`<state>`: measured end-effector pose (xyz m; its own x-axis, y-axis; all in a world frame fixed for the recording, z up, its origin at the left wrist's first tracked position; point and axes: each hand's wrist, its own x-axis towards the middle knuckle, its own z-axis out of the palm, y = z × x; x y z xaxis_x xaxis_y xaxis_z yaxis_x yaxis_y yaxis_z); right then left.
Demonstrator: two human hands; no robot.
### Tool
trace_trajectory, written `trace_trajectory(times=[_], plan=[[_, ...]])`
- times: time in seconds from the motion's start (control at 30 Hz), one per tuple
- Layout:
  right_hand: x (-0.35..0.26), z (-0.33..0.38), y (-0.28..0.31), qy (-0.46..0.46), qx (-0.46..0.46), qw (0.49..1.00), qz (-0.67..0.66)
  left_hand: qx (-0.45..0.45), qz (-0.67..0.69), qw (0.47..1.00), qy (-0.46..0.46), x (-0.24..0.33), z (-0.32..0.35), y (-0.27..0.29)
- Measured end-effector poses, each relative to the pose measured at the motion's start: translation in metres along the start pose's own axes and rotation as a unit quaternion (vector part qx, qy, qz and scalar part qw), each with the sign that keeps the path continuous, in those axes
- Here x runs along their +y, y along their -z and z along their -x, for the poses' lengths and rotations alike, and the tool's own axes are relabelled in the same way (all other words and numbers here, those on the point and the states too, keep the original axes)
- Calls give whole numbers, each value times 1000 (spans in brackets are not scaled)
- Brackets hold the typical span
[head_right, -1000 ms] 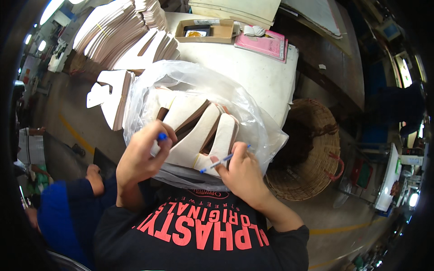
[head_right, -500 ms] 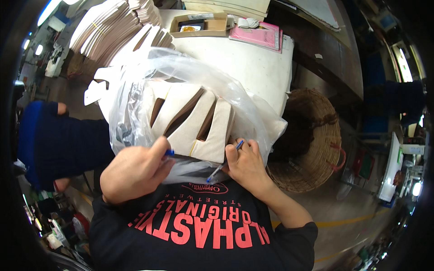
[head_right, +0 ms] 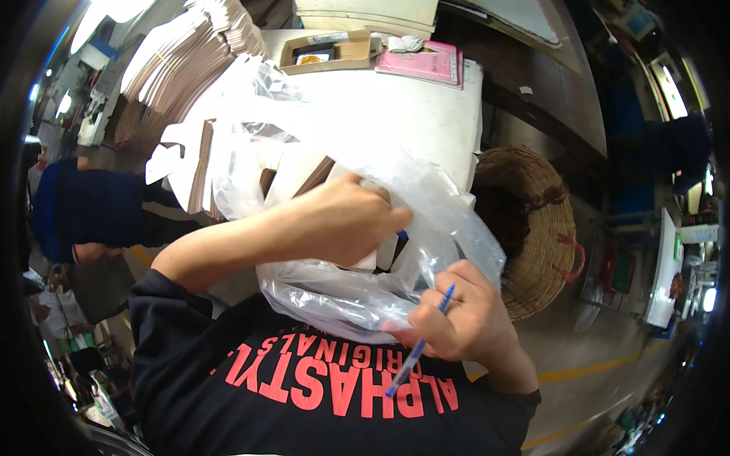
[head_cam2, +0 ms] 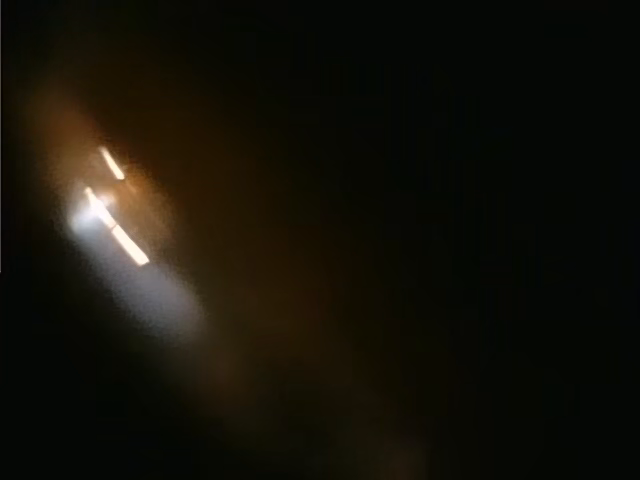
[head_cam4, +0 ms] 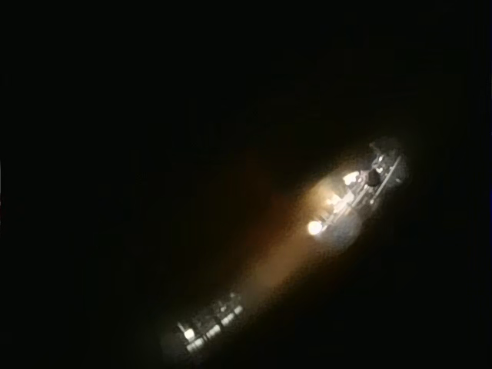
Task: The person repeatedly picks up stacks of white cardboard pieces from a plastic bag, writes on them with a blue pen, and places them back into the bag. The person also moves stacks of cardboard pieces on the table and briefly interacts with another person who hands over a paper.
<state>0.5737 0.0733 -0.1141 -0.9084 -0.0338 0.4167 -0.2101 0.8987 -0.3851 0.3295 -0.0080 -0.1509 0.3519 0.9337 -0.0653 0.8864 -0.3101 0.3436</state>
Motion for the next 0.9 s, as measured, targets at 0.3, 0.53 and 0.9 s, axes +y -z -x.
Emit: trace_trajectory(times=[0.3, 0.53, 0.9], plan=[[-16, -8, 34, -15, 43, 994, 94, -117, -23, 993, -27, 0, -3, -28], [-18, -13, 53, 14, 45, 993, 112, -72, -42, 995, -52, -7, -5, -47], [-14, -17, 39, -119, 118, 985, 33, 100, 311, 944, -55, -28, 103, 115]])
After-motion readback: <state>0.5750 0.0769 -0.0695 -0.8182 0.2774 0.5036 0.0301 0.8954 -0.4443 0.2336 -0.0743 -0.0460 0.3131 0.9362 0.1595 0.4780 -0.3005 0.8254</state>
